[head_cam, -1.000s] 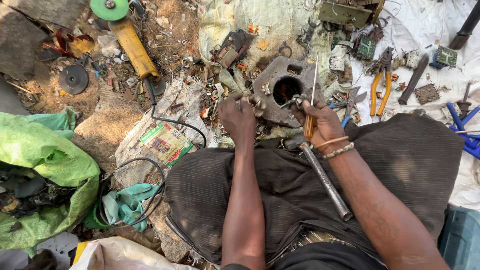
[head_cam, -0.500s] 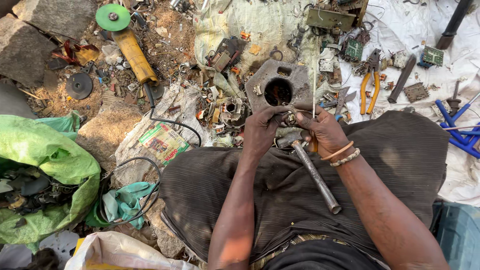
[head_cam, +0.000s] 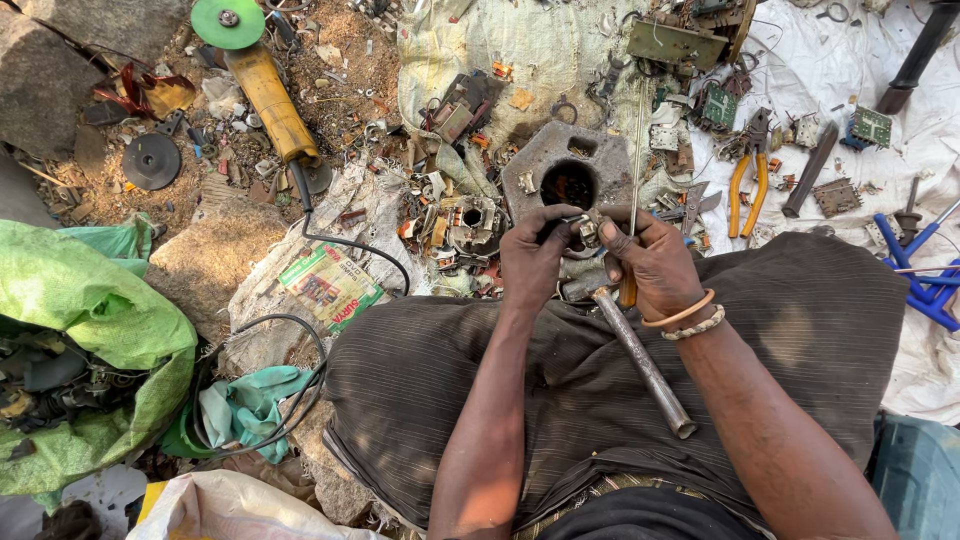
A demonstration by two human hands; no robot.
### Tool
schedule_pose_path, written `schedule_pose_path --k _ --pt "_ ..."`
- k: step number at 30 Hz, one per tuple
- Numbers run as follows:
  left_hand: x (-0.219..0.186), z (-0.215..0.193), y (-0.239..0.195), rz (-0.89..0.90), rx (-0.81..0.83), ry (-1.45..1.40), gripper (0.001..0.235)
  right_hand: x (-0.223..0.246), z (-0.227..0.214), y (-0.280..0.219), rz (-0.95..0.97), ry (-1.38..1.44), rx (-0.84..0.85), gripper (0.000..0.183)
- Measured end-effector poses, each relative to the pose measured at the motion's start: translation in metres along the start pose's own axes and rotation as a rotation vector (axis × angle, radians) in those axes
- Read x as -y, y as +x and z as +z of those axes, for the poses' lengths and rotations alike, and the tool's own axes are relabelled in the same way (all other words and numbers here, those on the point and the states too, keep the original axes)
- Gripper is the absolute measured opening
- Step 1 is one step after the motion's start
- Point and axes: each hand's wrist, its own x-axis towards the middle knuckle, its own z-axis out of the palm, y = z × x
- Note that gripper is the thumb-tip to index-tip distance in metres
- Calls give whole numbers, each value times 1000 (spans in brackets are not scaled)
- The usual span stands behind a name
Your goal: The person dismantles a motor or electronic component using a hammer and pliers. They repeatedly strike the component to break it apart, extract copper wire, and separate metal pieces.
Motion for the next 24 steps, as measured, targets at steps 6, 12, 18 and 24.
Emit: schedule_pose_path --k 6,12,18,24 --pt "-4 -9 3 5 104 30 26 9 6 -6 -131 -210 -95 36" --pt "-17 -8 1 -79 140 134 48 14 -6 -7 -146 -203 -63 26" --pt "-14 -11 3 -10 234 78 46 20 -9 -1 -103 -176 -2 35" --pt "-14 -15 5 -43 264 3 40 26 3 -3 -202 -509 10 52"
